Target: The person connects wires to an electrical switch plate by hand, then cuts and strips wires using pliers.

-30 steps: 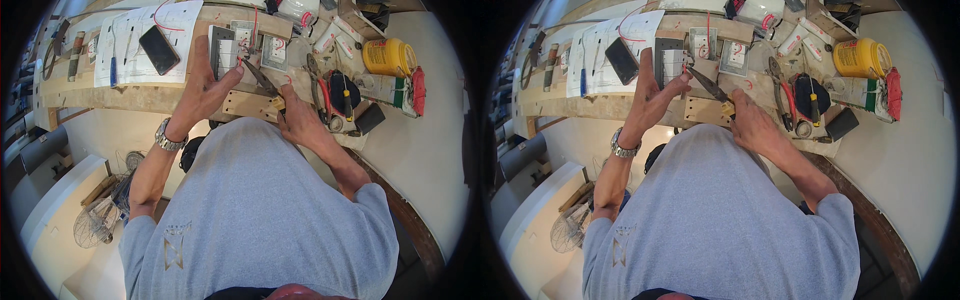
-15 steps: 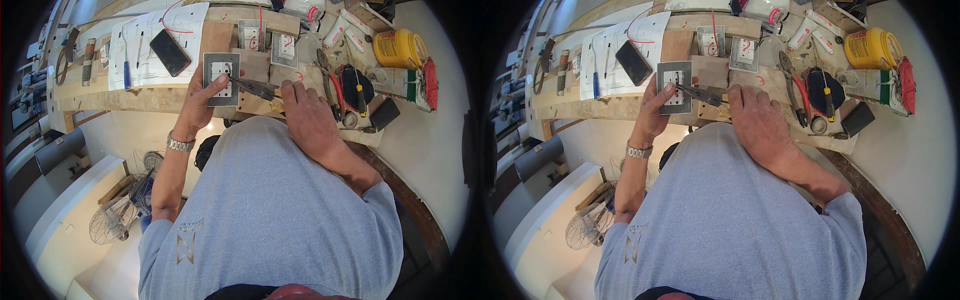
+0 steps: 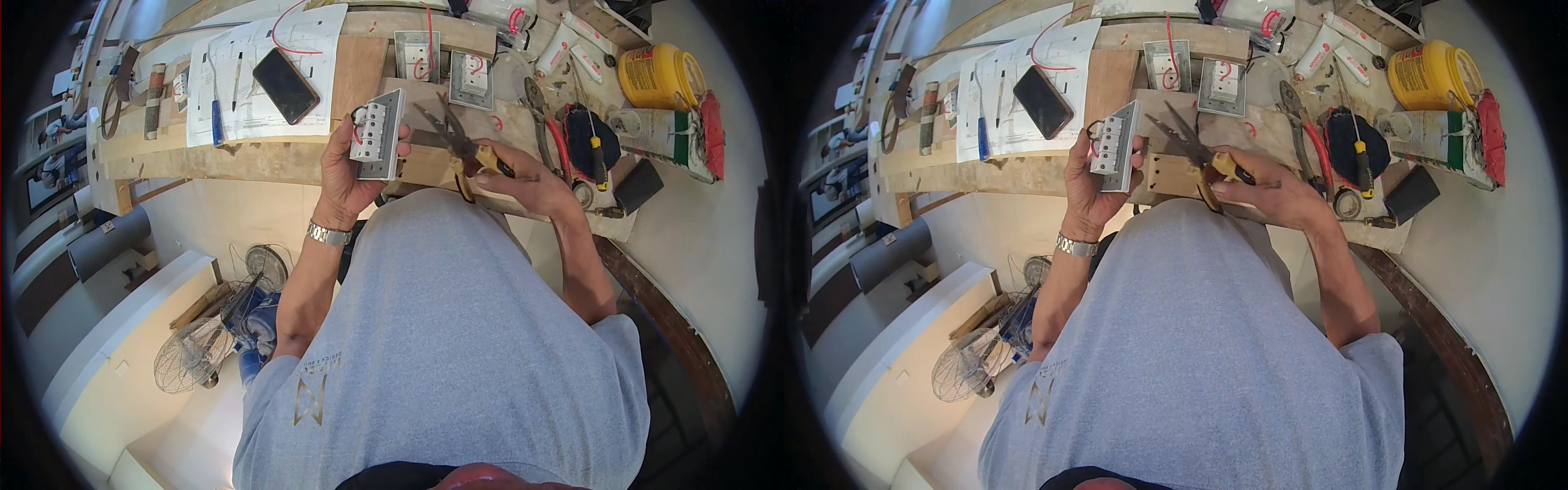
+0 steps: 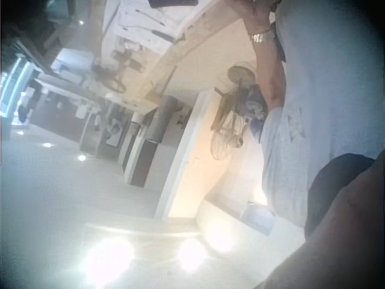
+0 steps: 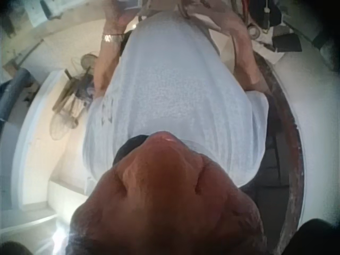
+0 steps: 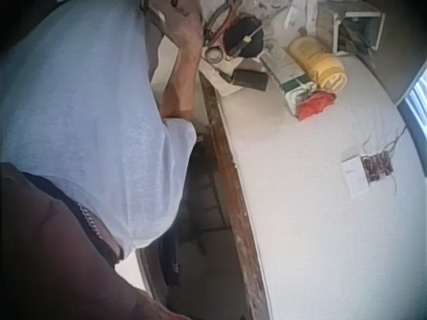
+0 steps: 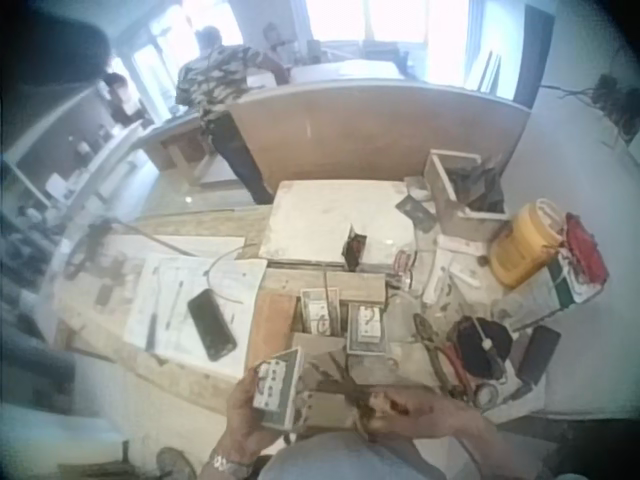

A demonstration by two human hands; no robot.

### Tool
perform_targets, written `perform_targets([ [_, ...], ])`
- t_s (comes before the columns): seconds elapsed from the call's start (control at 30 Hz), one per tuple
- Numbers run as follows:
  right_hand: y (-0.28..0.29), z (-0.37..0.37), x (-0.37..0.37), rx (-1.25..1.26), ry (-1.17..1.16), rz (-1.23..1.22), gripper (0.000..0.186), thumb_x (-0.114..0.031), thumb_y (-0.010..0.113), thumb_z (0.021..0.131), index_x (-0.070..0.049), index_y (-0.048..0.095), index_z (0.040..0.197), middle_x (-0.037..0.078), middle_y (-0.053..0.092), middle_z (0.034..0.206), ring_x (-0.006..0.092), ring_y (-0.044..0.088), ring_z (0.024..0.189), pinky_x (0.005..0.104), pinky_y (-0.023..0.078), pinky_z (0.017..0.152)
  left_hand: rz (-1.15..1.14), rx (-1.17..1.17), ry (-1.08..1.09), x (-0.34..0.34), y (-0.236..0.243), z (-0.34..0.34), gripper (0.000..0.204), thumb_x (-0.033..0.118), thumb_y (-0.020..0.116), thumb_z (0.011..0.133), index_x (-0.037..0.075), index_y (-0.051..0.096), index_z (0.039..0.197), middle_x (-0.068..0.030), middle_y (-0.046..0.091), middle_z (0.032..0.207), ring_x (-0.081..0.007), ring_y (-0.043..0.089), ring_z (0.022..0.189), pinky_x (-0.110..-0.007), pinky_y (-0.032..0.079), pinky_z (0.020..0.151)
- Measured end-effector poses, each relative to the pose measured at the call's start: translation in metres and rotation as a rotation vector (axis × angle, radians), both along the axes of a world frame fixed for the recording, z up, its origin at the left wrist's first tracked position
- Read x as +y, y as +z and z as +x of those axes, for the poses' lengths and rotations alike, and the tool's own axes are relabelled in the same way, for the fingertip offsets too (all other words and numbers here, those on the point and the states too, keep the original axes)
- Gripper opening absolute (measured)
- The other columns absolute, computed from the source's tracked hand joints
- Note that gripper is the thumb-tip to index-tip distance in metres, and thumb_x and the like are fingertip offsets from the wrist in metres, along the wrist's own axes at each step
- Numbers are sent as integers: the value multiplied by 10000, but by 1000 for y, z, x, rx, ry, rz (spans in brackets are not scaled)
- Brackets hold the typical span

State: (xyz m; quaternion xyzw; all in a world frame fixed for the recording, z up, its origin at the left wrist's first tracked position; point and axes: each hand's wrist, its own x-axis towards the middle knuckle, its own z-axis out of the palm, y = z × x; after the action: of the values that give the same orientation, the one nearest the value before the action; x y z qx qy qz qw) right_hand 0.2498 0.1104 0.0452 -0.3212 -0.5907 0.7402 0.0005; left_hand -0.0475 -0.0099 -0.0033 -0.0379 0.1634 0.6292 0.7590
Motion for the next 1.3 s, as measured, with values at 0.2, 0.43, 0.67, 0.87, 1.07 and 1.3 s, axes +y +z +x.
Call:
perform_targets([
  [0.2, -32, -10, -19, 286, -130, -417, 645, -287, 693, 1058, -15, 461, 1595, 84, 683, 1298, 168, 618, 1249, 342, 472, 1099, 34, -189, -46, -2, 0, 2, 717, 545, 633, 1060, 21, 496, 1530, -318, 684, 1301, -416, 756, 1095, -493, 650, 882],
  [0.43, -20, -17, -30, 167, -161, -119, 625, -280, 648, 1095, 10, 427, 1602, 76, 704, 1214, 163, 651, 1162, 341, 499, 1061, 63, -247, -27, -5, -6, 0, 726, 562, 630, 1058, 18, 501, 1521, -326, 684, 1298, -441, 749, 1099, -507, 641, 886],
  [0.67, -3, -9, -29, 142, -137, 41, 625, -265, 665, 1093, 14, 434, 1601, 119, 698, 1309, 198, 658, 1222, 355, 509, 1077, 74, -171, -62, -10, -3, 1, 732, 540, 592, 1081, 17, 438, 1570, -350, 634, 1373, -452, 727, 1173, -536, 651, 951],
  [0.87, 4, -9, -32, 115, -56, 251, 600, -260, 683, 1075, -20, 484, 1588, 187, 660, 1404, 256, 622, 1295, 401, 473, 1117, 0, 264, -24, -9, 15, 3, 735, 513, 596, 1080, 31, 409, 1603, -304, 582, 1477, -428, 682, 1257, -567, 599, 1035],
  [1.07, 19, -22, -39, 44, -48, 613, 517, -197, 710, 1040, 1, 536, 1485, 218, 642, 1353, 292, 645, 1231, 408, 482, 1084, -8, 347, -18, -8, 20, -1, 682, 429, 575, 1107, 16, 386, 1615, -316, 541, 1530, -400, 659, 1316, -616, 574, 1081],
  [1.3, 12, -24, -34, -135, -94, 431, 330, -200, 771, 972, 14, 552, 1096, 179, 610, 987, 290, 600, 922, 416, 498, 889, -37, 370, 24, -4, 31, 7, 583, 245, 603, 1098, -2, 402, 1587, -309, 575, 1477, -412, 661, 1304, -624, 576, 1085],
])
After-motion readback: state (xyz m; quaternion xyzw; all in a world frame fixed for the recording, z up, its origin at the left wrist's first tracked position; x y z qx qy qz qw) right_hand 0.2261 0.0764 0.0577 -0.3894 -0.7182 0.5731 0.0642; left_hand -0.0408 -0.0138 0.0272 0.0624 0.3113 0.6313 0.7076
